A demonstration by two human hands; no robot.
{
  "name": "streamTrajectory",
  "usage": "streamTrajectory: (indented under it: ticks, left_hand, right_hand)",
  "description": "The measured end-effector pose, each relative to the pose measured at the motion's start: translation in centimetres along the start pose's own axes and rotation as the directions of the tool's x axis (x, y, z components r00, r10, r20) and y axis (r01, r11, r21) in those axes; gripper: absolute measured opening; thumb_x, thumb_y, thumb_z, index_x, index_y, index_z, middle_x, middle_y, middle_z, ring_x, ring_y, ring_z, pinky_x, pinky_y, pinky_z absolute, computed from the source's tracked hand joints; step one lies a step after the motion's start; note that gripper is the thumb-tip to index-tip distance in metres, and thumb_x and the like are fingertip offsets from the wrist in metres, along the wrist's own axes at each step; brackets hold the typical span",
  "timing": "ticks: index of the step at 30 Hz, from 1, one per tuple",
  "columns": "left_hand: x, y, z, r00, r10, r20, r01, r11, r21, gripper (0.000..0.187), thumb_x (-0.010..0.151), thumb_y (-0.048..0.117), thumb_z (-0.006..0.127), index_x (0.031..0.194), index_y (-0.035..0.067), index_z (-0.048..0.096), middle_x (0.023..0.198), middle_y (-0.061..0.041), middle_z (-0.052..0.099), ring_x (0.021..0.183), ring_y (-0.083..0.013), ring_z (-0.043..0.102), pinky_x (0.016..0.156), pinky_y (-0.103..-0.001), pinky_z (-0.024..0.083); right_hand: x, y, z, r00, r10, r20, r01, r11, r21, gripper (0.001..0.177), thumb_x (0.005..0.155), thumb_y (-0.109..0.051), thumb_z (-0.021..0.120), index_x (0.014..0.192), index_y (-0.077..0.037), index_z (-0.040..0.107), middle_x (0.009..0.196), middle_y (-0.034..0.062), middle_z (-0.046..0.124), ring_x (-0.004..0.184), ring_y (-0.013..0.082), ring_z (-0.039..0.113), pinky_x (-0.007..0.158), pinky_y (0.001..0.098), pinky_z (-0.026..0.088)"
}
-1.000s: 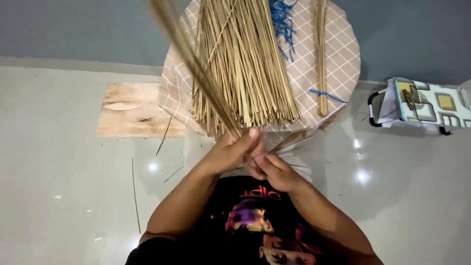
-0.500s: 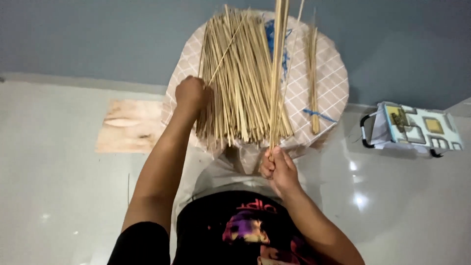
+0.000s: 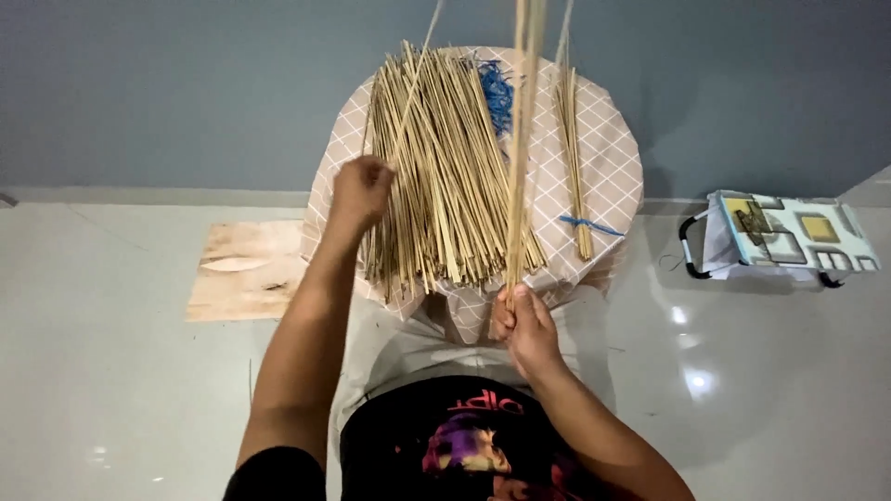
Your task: Gathering bamboo sticks into bundles and securing them with blue plastic ties.
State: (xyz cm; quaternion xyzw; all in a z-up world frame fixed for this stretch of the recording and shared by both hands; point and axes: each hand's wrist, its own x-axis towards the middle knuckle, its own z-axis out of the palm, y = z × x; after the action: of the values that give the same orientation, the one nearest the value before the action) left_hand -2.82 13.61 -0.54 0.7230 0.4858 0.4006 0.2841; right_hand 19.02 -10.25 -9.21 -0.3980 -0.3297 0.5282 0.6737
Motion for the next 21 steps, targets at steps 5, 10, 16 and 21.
streamTrajectory:
  ticks: [5, 10, 16, 21]
  left_hand:
    - [-10.1, 9.2, 3.1, 0.978, 0.026, 0.205, 0.071, 0.887, -0.456, 0.023, 0.093, 0.005, 0.067, 0.115, -0.002, 0.071, 0.085, -0.017, 0.074, 0.074, -0.0242, 0.069, 0.073, -0.038, 0.058]
    - [-15.5, 9.0, 8.5, 0.971, 0.066, 0.229, 0.087, 0.796, -0.599, 0.017, 0.097, 0.010, 0.070, 0.111, 0.002, 0.072, 0.084, -0.013, 0.075, 0.077, -0.0182, 0.067, 0.073, -0.034, 0.056]
    - [-16.1, 9.9, 9.0, 0.988, 0.081, 0.129, 0.022, 0.762, -0.647, 0.018, 0.103, 0.013, 0.064, 0.113, -0.001, 0.070, 0.089, -0.012, 0.069, 0.086, -0.0180, 0.059, 0.078, -0.036, 0.051]
    - [-16.4, 9.8, 10.3, 0.996, 0.042, 0.082, 0.033, 0.667, -0.744, 0.013, 0.105, 0.012, 0.058, 0.111, 0.002, 0.064, 0.094, -0.007, 0.065, 0.090, -0.0168, 0.053, 0.084, -0.035, 0.047]
  right_hand:
    - [0.4, -0.6, 1.3, 0.989, -0.025, -0.149, 0.028, 0.999, 0.016, 0.035, 0.114, -0.033, 0.034, 0.108, -0.005, 0.053, 0.064, -0.0025, 0.033, 0.045, 0.0099, 0.033, 0.043, 0.0249, 0.033]
    - [-1.2, -1.5, 2.2, 0.969, -0.131, -0.208, 0.091, 0.977, -0.193, 0.034, 0.112, -0.033, 0.042, 0.097, -0.009, 0.060, 0.065, -0.0053, 0.046, 0.050, 0.0075, 0.046, 0.049, 0.0214, 0.038]
    - [-1.5, 1.1, 0.2, 0.977, -0.163, -0.137, 0.108, 0.934, -0.340, 0.040, 0.114, -0.032, 0.043, 0.097, -0.003, 0.065, 0.083, 0.0024, 0.061, 0.077, 0.0146, 0.052, 0.078, 0.0320, 0.050]
    - [-1.5, 0.4, 1.5, 0.972, -0.197, -0.127, 0.143, 0.928, -0.345, 0.042, 0.115, -0.028, 0.038, 0.088, -0.004, 0.059, 0.081, 0.0032, 0.057, 0.070, 0.0178, 0.052, 0.064, 0.0326, 0.052]
